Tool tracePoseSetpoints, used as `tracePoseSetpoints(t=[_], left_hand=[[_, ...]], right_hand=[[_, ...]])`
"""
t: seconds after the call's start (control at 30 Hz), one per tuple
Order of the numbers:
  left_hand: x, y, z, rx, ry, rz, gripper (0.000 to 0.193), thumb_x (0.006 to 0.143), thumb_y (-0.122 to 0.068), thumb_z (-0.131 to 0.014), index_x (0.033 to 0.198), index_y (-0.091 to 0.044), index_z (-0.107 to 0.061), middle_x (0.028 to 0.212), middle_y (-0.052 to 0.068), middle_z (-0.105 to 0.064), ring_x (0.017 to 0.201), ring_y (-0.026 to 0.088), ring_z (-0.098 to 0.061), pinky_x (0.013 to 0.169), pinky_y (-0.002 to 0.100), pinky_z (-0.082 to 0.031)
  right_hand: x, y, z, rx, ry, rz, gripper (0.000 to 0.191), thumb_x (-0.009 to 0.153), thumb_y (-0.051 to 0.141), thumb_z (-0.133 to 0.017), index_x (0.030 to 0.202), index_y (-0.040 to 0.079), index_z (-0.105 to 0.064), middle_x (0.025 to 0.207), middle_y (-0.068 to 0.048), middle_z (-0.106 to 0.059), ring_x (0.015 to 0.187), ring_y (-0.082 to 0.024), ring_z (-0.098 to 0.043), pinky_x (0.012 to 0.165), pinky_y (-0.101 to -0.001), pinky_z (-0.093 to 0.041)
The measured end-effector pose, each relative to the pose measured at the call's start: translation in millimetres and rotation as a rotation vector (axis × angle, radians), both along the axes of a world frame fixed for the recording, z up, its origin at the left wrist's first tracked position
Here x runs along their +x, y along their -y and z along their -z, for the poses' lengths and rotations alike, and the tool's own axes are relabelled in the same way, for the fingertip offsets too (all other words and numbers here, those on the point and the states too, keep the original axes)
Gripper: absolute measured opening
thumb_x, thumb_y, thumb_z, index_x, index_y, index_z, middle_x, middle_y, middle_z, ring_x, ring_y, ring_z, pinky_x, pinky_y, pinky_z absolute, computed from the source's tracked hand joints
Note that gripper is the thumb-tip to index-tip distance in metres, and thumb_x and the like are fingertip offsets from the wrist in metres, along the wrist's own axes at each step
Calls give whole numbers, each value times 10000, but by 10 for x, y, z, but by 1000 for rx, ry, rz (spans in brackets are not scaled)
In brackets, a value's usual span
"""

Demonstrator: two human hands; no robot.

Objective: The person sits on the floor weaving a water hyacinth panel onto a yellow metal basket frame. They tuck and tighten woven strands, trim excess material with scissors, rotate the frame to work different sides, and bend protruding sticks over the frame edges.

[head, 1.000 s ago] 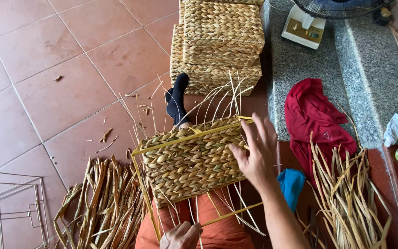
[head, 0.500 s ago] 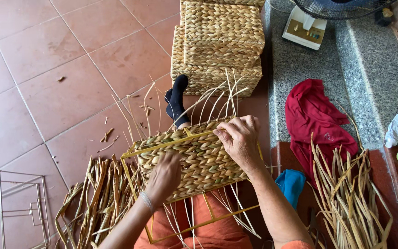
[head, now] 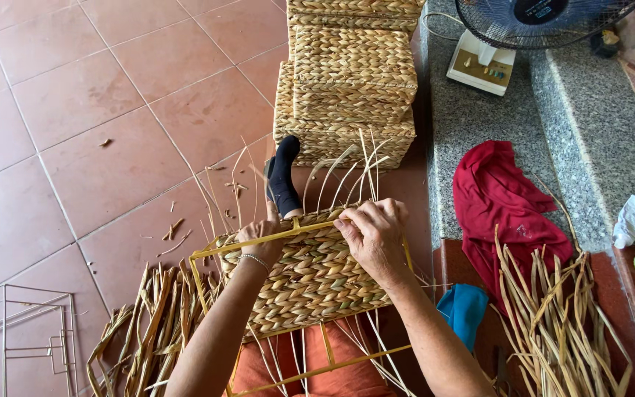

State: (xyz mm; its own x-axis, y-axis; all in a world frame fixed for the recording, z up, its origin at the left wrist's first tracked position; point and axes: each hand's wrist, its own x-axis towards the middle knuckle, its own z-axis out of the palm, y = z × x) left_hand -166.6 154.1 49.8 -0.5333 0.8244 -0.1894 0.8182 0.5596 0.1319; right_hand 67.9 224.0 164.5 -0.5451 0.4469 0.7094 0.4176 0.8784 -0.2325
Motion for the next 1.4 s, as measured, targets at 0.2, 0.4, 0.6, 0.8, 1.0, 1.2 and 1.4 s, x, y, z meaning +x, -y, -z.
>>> tracePoseSetpoints(t=[0.2, 0.4, 0.6, 0.8, 1.0, 1.2, 1.4], left_hand=[[-227, -286, 166, 810, 688, -157, 228, 898, -204, -718, 1099, -104, -759, 790, 156, -759, 734, 302, -733, 672, 375, -574], [-276, -293, 331, 1037, 410, 7, 128, 906, -206, -755, 967, -95, -737, 847, 128, -756, 761, 236, -742, 666, 350, -570], [-307, -261, 346, 821, 720, -145, 166, 963, -266, -670, 1036, -118, -652, 830, 108, -790, 768, 258, -784, 680, 359, -581], [-321, -193, 340, 731, 325, 94, 108, 974, -240, -674, 1027, -146, -686, 845, 175, -738, 794, 378, -735, 695, 464, -569], [-289, -236, 242, 597, 138, 236, 197, 921, -236, -679, 1049, -122, -580, 778, 148, -725, 728, 386, -716, 597, 512, -533], [-394, -397, 405, 624, 120, 30, 87, 1012, -212, -592, 995, -131, -563, 730, 168, -711, 694, 390, -704, 651, 518, -534], [-463, -635, 568, 846, 114, -125, 88, 1011, -221, -595, 998, -133, -591, 732, 166, -709, 712, 422, -679, 650, 549, -506]], right_hand=[[44, 42, -58, -40, -2, 0, 198, 933, 363, -755, 907, 167, -751, 845, 45, -659, 925, -206, -569, 954, -458, -370], [-20, 13, 2, 125, 67, 81, 200, 878, 373, -732, 895, 173, -733, 902, 34, -703, 1037, -249, -614, 1119, -666, -211], [-190, -57, 197, -16, 62, -131, 310, 927, 399, -747, 1074, 126, -755, 934, -36, -680, 963, -201, -599, 1141, -613, -355], [-363, -58, 258, -50, 182, -165, 403, 852, 403, -775, 1128, 111, -750, 867, -47, -643, 851, -230, -578, 765, -478, -438], [-629, 15, 333, -95, 80, -268, 326, 954, 402, -721, 1076, 101, -692, 973, -44, -640, 923, -187, -580, 846, -381, -423], [-641, 34, 326, -48, 101, -220, 271, 949, 409, -724, 964, 138, -733, 807, 22, -622, 786, -175, -563, 764, -399, -385], [-632, 1, 266, -72, 122, -225, 241, 963, 391, -707, 922, 154, -711, 804, 25, -620, 800, -184, -569, 763, -395, -374]])
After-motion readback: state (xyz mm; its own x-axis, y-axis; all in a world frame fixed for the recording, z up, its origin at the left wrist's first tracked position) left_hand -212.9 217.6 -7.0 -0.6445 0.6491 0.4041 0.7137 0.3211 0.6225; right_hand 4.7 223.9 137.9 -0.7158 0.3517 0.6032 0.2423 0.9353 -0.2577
